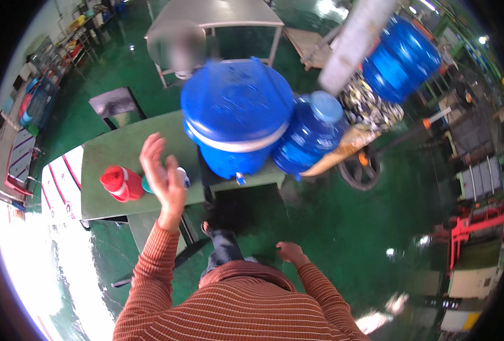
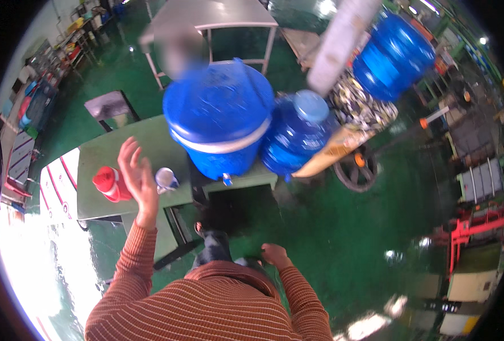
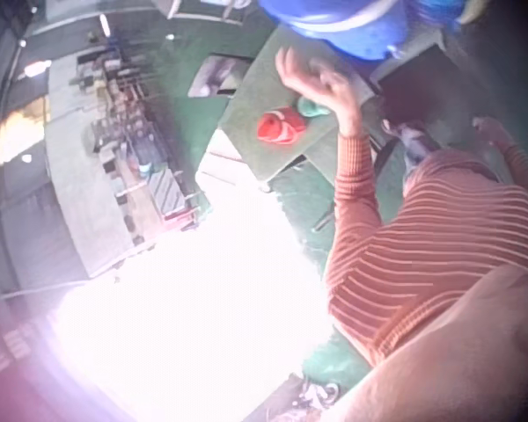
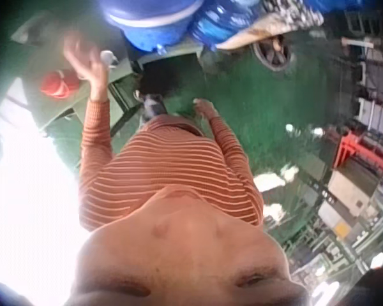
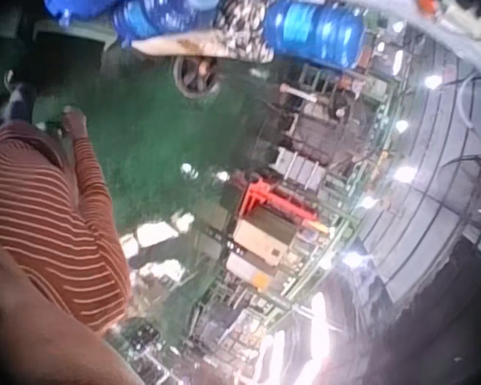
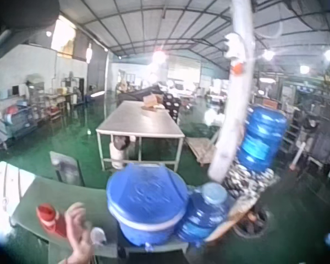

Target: The person washes a wet concrete floor using a mop and bucket, then prepares a drink by adding water to a container and stirring it. The person also moves a plastic stool and wipes a table.

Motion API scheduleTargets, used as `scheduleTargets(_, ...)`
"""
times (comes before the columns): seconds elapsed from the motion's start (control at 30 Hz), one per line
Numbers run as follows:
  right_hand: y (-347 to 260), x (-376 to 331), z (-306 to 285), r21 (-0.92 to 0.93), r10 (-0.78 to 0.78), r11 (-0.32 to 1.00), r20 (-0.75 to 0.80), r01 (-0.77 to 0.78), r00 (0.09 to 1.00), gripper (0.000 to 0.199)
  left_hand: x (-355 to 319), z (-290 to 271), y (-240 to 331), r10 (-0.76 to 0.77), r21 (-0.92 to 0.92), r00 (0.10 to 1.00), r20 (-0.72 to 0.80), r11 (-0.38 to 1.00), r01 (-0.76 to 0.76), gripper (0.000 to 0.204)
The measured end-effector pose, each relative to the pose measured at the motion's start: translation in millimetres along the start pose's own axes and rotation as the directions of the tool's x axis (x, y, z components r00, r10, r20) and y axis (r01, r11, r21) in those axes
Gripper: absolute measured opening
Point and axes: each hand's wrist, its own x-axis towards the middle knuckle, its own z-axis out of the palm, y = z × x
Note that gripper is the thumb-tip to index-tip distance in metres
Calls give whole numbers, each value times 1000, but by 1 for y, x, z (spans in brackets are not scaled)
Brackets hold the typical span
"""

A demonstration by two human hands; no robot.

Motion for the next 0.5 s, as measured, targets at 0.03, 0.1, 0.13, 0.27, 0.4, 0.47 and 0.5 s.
scheduleTargets(0.03,30,-20,18,117,114,987,-50,-107,992,31,-15,24,19,107,44,989,101,993,-112,36)
scheduleTargets(0.1,94,-63,68,317,322,907,-101,-276,941,30,-63,66,51,270,29,868,418,950,-310,34)
scheduleTargets(0.13,136,-83,110,393,412,855,-121,-338,903,29,-93,78,54,225,-86,741,633,971,-222,31)
scheduleTargets(0.27,247,-177,242,657,622,581,22,-480,783,23,-258,87,-3,-229,224,-48,972,970,-95,22)
scheduleTargets(0.4,269,-283,316,890,776,50,252,-454,578,19,-399,22,-57,-673,686,-136,727,721,97,41)
scheduleTargets(0.47,236,-309,267,891,788,-36,304,-453,535,19,-422,-27,-61,-790,830,-264,554,548,104,42)
scheduleTargets(0.5,239,-311,282,902,789,-78,316,-424,527,18,-431,-40,-58,-806,864,-319,499,490,113,42)
